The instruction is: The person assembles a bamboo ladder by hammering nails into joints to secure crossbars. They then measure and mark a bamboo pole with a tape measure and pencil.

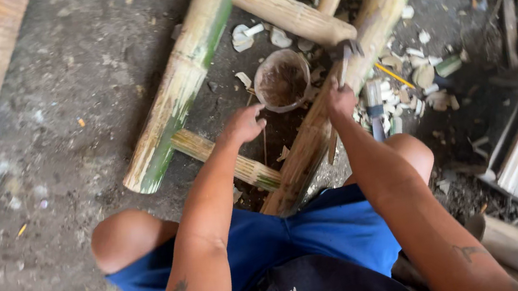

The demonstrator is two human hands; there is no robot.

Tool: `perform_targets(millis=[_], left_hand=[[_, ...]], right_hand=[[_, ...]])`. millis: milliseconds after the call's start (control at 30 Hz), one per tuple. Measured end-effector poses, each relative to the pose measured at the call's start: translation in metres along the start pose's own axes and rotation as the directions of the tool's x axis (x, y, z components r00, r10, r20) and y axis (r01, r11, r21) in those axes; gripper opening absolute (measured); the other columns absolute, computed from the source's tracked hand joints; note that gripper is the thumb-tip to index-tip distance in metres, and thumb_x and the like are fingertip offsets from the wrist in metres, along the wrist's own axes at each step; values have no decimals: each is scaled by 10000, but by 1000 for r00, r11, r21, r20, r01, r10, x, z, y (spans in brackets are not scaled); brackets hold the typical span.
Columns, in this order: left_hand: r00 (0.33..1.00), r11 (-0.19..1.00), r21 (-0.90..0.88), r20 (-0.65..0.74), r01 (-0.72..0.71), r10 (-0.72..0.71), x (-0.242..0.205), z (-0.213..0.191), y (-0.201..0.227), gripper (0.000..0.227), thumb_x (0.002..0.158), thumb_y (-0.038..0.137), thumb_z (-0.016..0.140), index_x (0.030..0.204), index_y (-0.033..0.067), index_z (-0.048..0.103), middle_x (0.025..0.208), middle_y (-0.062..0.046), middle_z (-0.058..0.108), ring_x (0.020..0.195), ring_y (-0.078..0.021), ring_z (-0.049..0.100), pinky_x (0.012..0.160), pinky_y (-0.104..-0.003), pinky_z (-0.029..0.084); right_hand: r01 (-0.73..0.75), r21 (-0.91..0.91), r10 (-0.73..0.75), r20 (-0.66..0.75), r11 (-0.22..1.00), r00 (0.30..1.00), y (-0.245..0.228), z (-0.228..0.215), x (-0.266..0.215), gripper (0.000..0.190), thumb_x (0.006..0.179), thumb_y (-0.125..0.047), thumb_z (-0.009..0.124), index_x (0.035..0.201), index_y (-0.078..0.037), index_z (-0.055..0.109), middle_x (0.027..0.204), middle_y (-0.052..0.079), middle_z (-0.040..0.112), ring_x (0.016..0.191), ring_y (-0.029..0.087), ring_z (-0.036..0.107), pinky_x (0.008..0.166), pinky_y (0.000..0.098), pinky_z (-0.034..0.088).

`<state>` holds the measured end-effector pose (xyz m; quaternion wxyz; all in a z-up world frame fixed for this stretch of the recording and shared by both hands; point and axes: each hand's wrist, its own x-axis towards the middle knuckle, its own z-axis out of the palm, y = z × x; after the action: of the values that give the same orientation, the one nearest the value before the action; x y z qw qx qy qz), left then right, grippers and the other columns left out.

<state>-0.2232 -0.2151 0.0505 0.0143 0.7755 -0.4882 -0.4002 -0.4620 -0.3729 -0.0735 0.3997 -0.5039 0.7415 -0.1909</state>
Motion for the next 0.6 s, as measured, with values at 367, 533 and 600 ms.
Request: perform_targets(millis=[367,533,600], left_hand=[[969,993,16,-215,-119,119,43,-5,54,454,881,255,729,1312,150,634,1214,-135,714,1123,-344,678,946,-454,547],[997,1000,6,-71,21,-21,105,29,54,349,946,225,661,1285,141,661,1195,-185,711,1126,-370,678,966,-470,546],[996,1000,25,-90,17,-14,141,48,49,318,928,155,613,1240,129,671,1234,-166,690,1141,-363,666,944,-481,547]], right_hand=[[35,73,-40,59,997,997,12,-7,-12,518,987,-516,615,974,-6,707,766,197,693,710,329,637,740,463,508],[139,-85,-137,32,987,990,3,-16,-25,529,1026,-505,581,954,11,669,754,227,662,684,396,623,723,502,503],[83,-112,-79,33,990,996,-4,-20,-30,531,1016,-514,574,966,6,671,734,237,653,674,410,625,713,515,498]])
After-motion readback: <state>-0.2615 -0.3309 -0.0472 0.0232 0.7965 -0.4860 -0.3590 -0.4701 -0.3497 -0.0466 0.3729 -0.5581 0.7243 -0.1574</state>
